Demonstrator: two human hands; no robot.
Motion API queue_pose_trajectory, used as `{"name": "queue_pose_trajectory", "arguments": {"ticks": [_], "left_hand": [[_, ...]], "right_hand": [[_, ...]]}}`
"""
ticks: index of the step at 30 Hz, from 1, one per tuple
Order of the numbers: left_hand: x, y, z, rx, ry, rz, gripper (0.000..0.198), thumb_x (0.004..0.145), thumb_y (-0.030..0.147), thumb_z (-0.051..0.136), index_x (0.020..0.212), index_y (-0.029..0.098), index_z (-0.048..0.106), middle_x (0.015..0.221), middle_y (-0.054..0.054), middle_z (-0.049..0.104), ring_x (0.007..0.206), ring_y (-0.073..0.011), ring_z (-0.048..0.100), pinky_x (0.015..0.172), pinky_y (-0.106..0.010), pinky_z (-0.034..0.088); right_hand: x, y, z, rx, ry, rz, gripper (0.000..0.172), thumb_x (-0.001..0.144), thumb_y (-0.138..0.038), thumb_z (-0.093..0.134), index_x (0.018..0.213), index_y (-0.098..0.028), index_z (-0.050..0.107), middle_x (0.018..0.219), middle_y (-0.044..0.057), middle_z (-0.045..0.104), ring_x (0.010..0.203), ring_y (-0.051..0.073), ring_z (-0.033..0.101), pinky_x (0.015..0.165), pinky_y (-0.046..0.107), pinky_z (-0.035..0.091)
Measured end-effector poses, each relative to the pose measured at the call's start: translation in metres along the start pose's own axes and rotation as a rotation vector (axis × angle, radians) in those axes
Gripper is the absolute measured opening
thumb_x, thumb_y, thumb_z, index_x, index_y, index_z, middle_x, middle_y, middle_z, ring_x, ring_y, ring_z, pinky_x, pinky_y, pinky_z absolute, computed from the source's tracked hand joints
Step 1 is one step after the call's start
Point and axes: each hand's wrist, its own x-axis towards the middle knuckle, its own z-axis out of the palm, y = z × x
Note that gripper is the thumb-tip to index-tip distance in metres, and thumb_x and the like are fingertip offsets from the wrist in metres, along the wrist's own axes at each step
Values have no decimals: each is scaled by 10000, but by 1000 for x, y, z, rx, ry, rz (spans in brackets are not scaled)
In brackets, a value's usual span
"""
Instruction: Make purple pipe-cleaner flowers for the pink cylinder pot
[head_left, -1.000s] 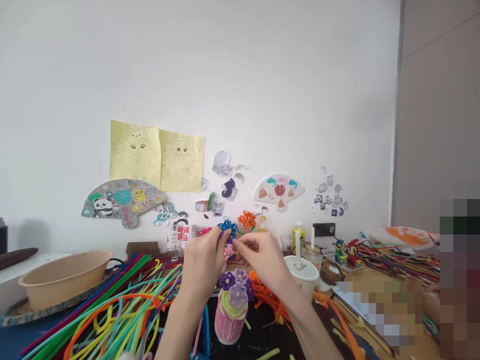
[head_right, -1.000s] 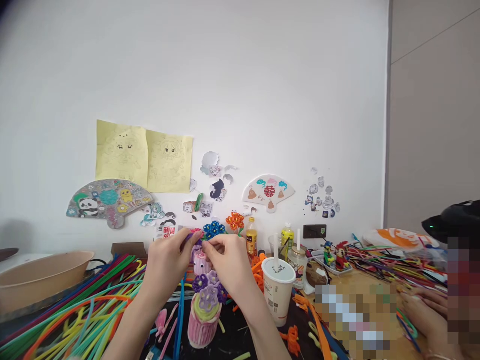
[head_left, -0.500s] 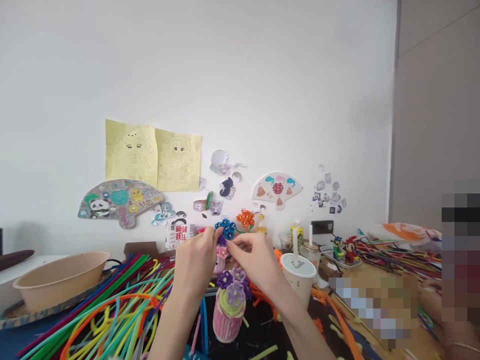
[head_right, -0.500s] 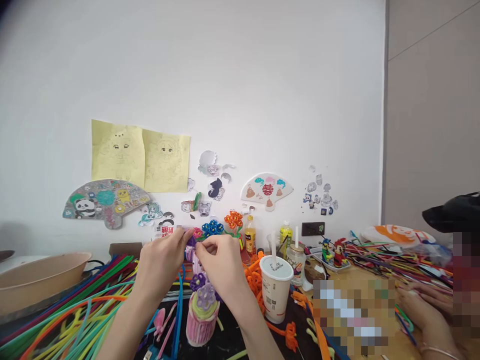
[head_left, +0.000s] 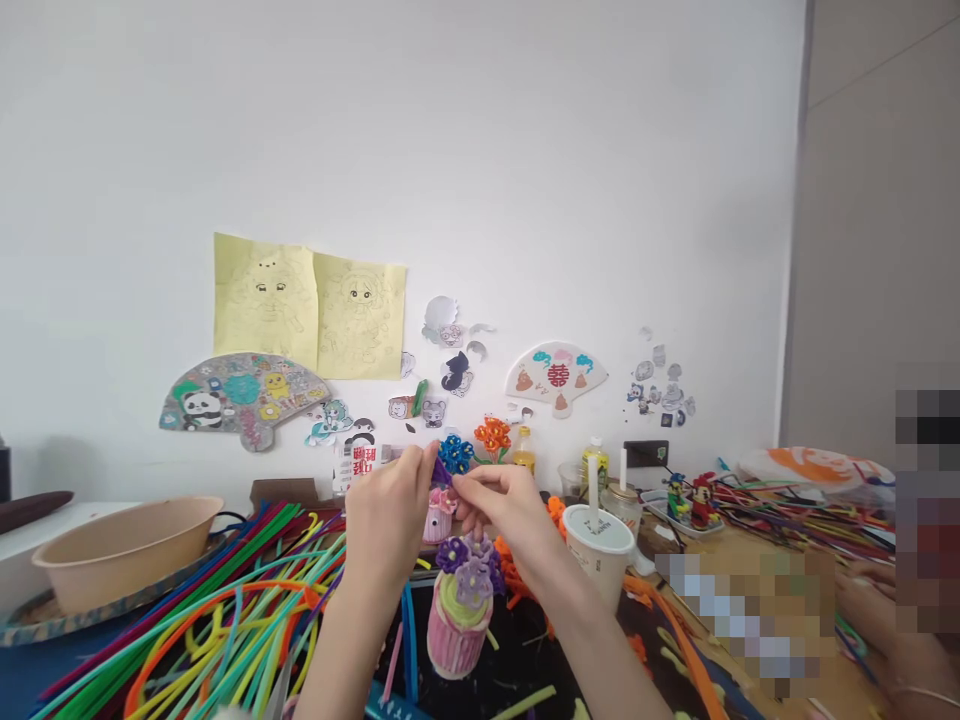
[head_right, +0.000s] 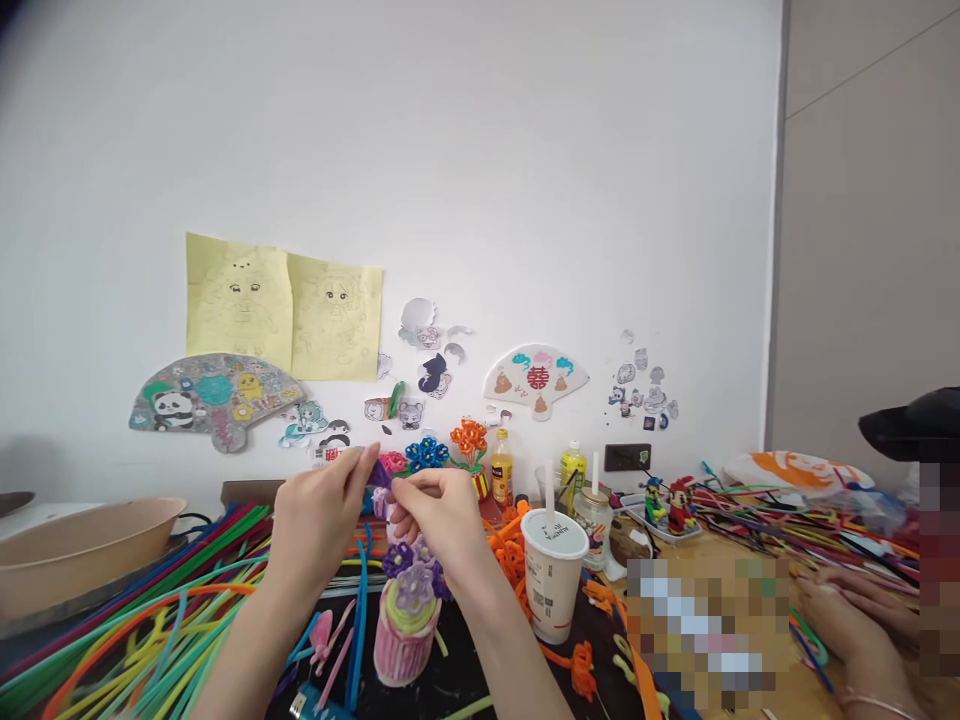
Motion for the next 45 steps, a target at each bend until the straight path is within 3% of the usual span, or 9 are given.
{"name": "queue_pose_trajectory", "arguments": {"ticks": [5,9,17,22,27,34,39,42,45], "left_hand": [[5,0,-4,-732,-130,-273,566,941,553,270,595,206,555,461,-2,556,428,-145,507,522,-266,360],[6,0,-3,-923,-257,-251,484,868,622,423,671,198,546,533,24,563,427,-118,459,472,-250,346],[7,-2,-6,-802,-276,-149,362,829,522,522,681,192,507,564,38,506,555,-121,456,546,-249,336],[8,1,-11,-774,-326,-112,359,816,491,500,609,203,447,514,63,401,511,-104,359,504,-251,260],[8,3,-10,-737,-306,-102,363,805,456,505,565,201,411,494,60,384,502,-99,344,500,-252,233],[4,11,-3,-1319,-424,-362,332,750,473,633,678,169,521,542,54,475,490,-72,381,467,-203,265],[2,14,-1,-1328,-373,-441,357,711,502,658,715,166,536,556,46,501,500,-81,425,481,-202,313],[4,9,2,-1037,-268,-349,340,752,493,586,654,176,514,540,45,465,515,-95,413,499,-221,315],[6,6,3,-836,-189,-298,343,751,446,587,565,185,462,491,55,395,510,-95,355,499,-236,251]], "right_hand": [[1,3,-8,198,11,38,312,643,-408,792,634,-113,692,556,-4,603,470,60,503,458,187,355],[4,6,-11,272,-15,77,321,620,-408,816,631,-116,684,560,-14,591,468,49,489,456,181,336],[5,3,-11,16,-15,-62,387,636,-504,783,645,-136,664,526,-23,580,452,66,487,452,201,336],[5,0,-15,23,-135,6,404,622,-501,803,772,-138,706,598,-24,605,514,68,513,507,201,374],[4,0,-17,-28,-111,-25,447,567,-534,831,714,-127,718,556,-26,591,517,71,494,520,213,387],[6,12,-13,135,-47,-95,346,555,-441,879,696,-158,738,599,-5,658,540,92,541,523,224,428],[14,26,-14,260,-82,-90,303,605,-427,856,728,-175,742,666,14,688,593,121,580,573,256,461],[16,24,-16,16,-62,-112,307,700,-451,782,810,-167,748,689,29,689,614,140,580,601,279,462],[12,15,-15,-441,90,-341,185,768,-329,743,890,-189,755,802,43,714,699,171,600,640,291,451]]}}
